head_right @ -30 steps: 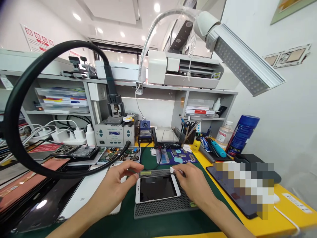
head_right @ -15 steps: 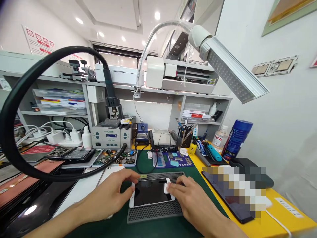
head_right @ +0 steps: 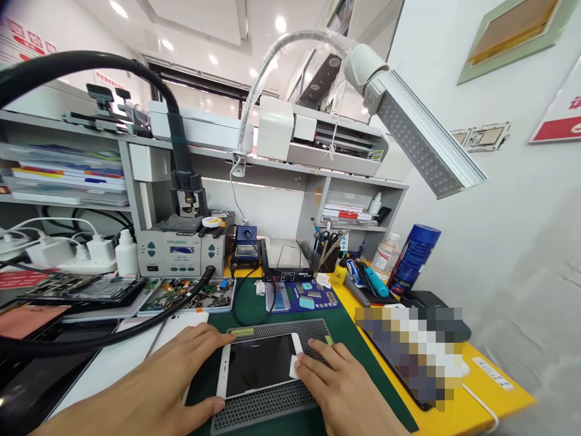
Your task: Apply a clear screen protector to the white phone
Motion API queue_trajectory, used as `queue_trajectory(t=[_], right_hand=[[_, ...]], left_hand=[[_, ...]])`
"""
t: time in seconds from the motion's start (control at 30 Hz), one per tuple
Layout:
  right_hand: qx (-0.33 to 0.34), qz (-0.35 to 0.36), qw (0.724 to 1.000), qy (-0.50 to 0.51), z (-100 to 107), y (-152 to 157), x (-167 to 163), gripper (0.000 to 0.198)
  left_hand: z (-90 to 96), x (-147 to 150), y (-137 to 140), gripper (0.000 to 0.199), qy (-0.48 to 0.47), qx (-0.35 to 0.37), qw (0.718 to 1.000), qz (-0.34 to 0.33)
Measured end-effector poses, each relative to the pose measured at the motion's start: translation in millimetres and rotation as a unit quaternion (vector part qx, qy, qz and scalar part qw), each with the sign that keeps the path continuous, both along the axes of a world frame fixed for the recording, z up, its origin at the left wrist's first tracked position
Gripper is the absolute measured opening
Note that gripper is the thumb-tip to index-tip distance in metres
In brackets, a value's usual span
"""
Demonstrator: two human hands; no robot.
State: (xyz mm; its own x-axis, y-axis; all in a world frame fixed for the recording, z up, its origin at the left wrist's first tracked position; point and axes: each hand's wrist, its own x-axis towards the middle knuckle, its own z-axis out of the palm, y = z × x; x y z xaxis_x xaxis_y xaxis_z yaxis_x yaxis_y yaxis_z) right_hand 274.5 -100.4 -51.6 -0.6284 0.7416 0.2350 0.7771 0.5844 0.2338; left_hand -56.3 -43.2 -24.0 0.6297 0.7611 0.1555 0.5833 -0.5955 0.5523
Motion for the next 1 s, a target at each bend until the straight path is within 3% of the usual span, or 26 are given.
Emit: queue_trajectory(t=[0.17, 0.33, 0.63, 0.8, 1.0], right_hand=[[-0.046, -0.045, 0.998, -0.012, 8, 11, -13, 0.056], [-0.007, -0.059, 0.998, -0.011, 10, 10, -20, 0.045], [-0.068, -0.084, 0.994, -0.022, 4, -9, -8, 0.060], [-0.064, -0.066, 0.996, -0.020, 0, -2, -7, 0.056], [-0.104, -0.079, 0.991, 0.026, 21, 15, -22, 0.046]], left_hand=[[-4.5, 1, 0, 0.065, 0.020, 0.015, 1.000, 0.000], [0.1, 3, -3, 0.062, 0.036, 0.021, 0.999, -0.010], [-1.4, -1, -4, 0.060, 0.040, 0.017, 0.999, -0.028], [-0.8, -1, -3, 0.059, 0.051, 0.022, 0.998, -0.029], [-0.1, 0, -5, 0.058, 0.059, 0.037, 0.997, -0.032]])
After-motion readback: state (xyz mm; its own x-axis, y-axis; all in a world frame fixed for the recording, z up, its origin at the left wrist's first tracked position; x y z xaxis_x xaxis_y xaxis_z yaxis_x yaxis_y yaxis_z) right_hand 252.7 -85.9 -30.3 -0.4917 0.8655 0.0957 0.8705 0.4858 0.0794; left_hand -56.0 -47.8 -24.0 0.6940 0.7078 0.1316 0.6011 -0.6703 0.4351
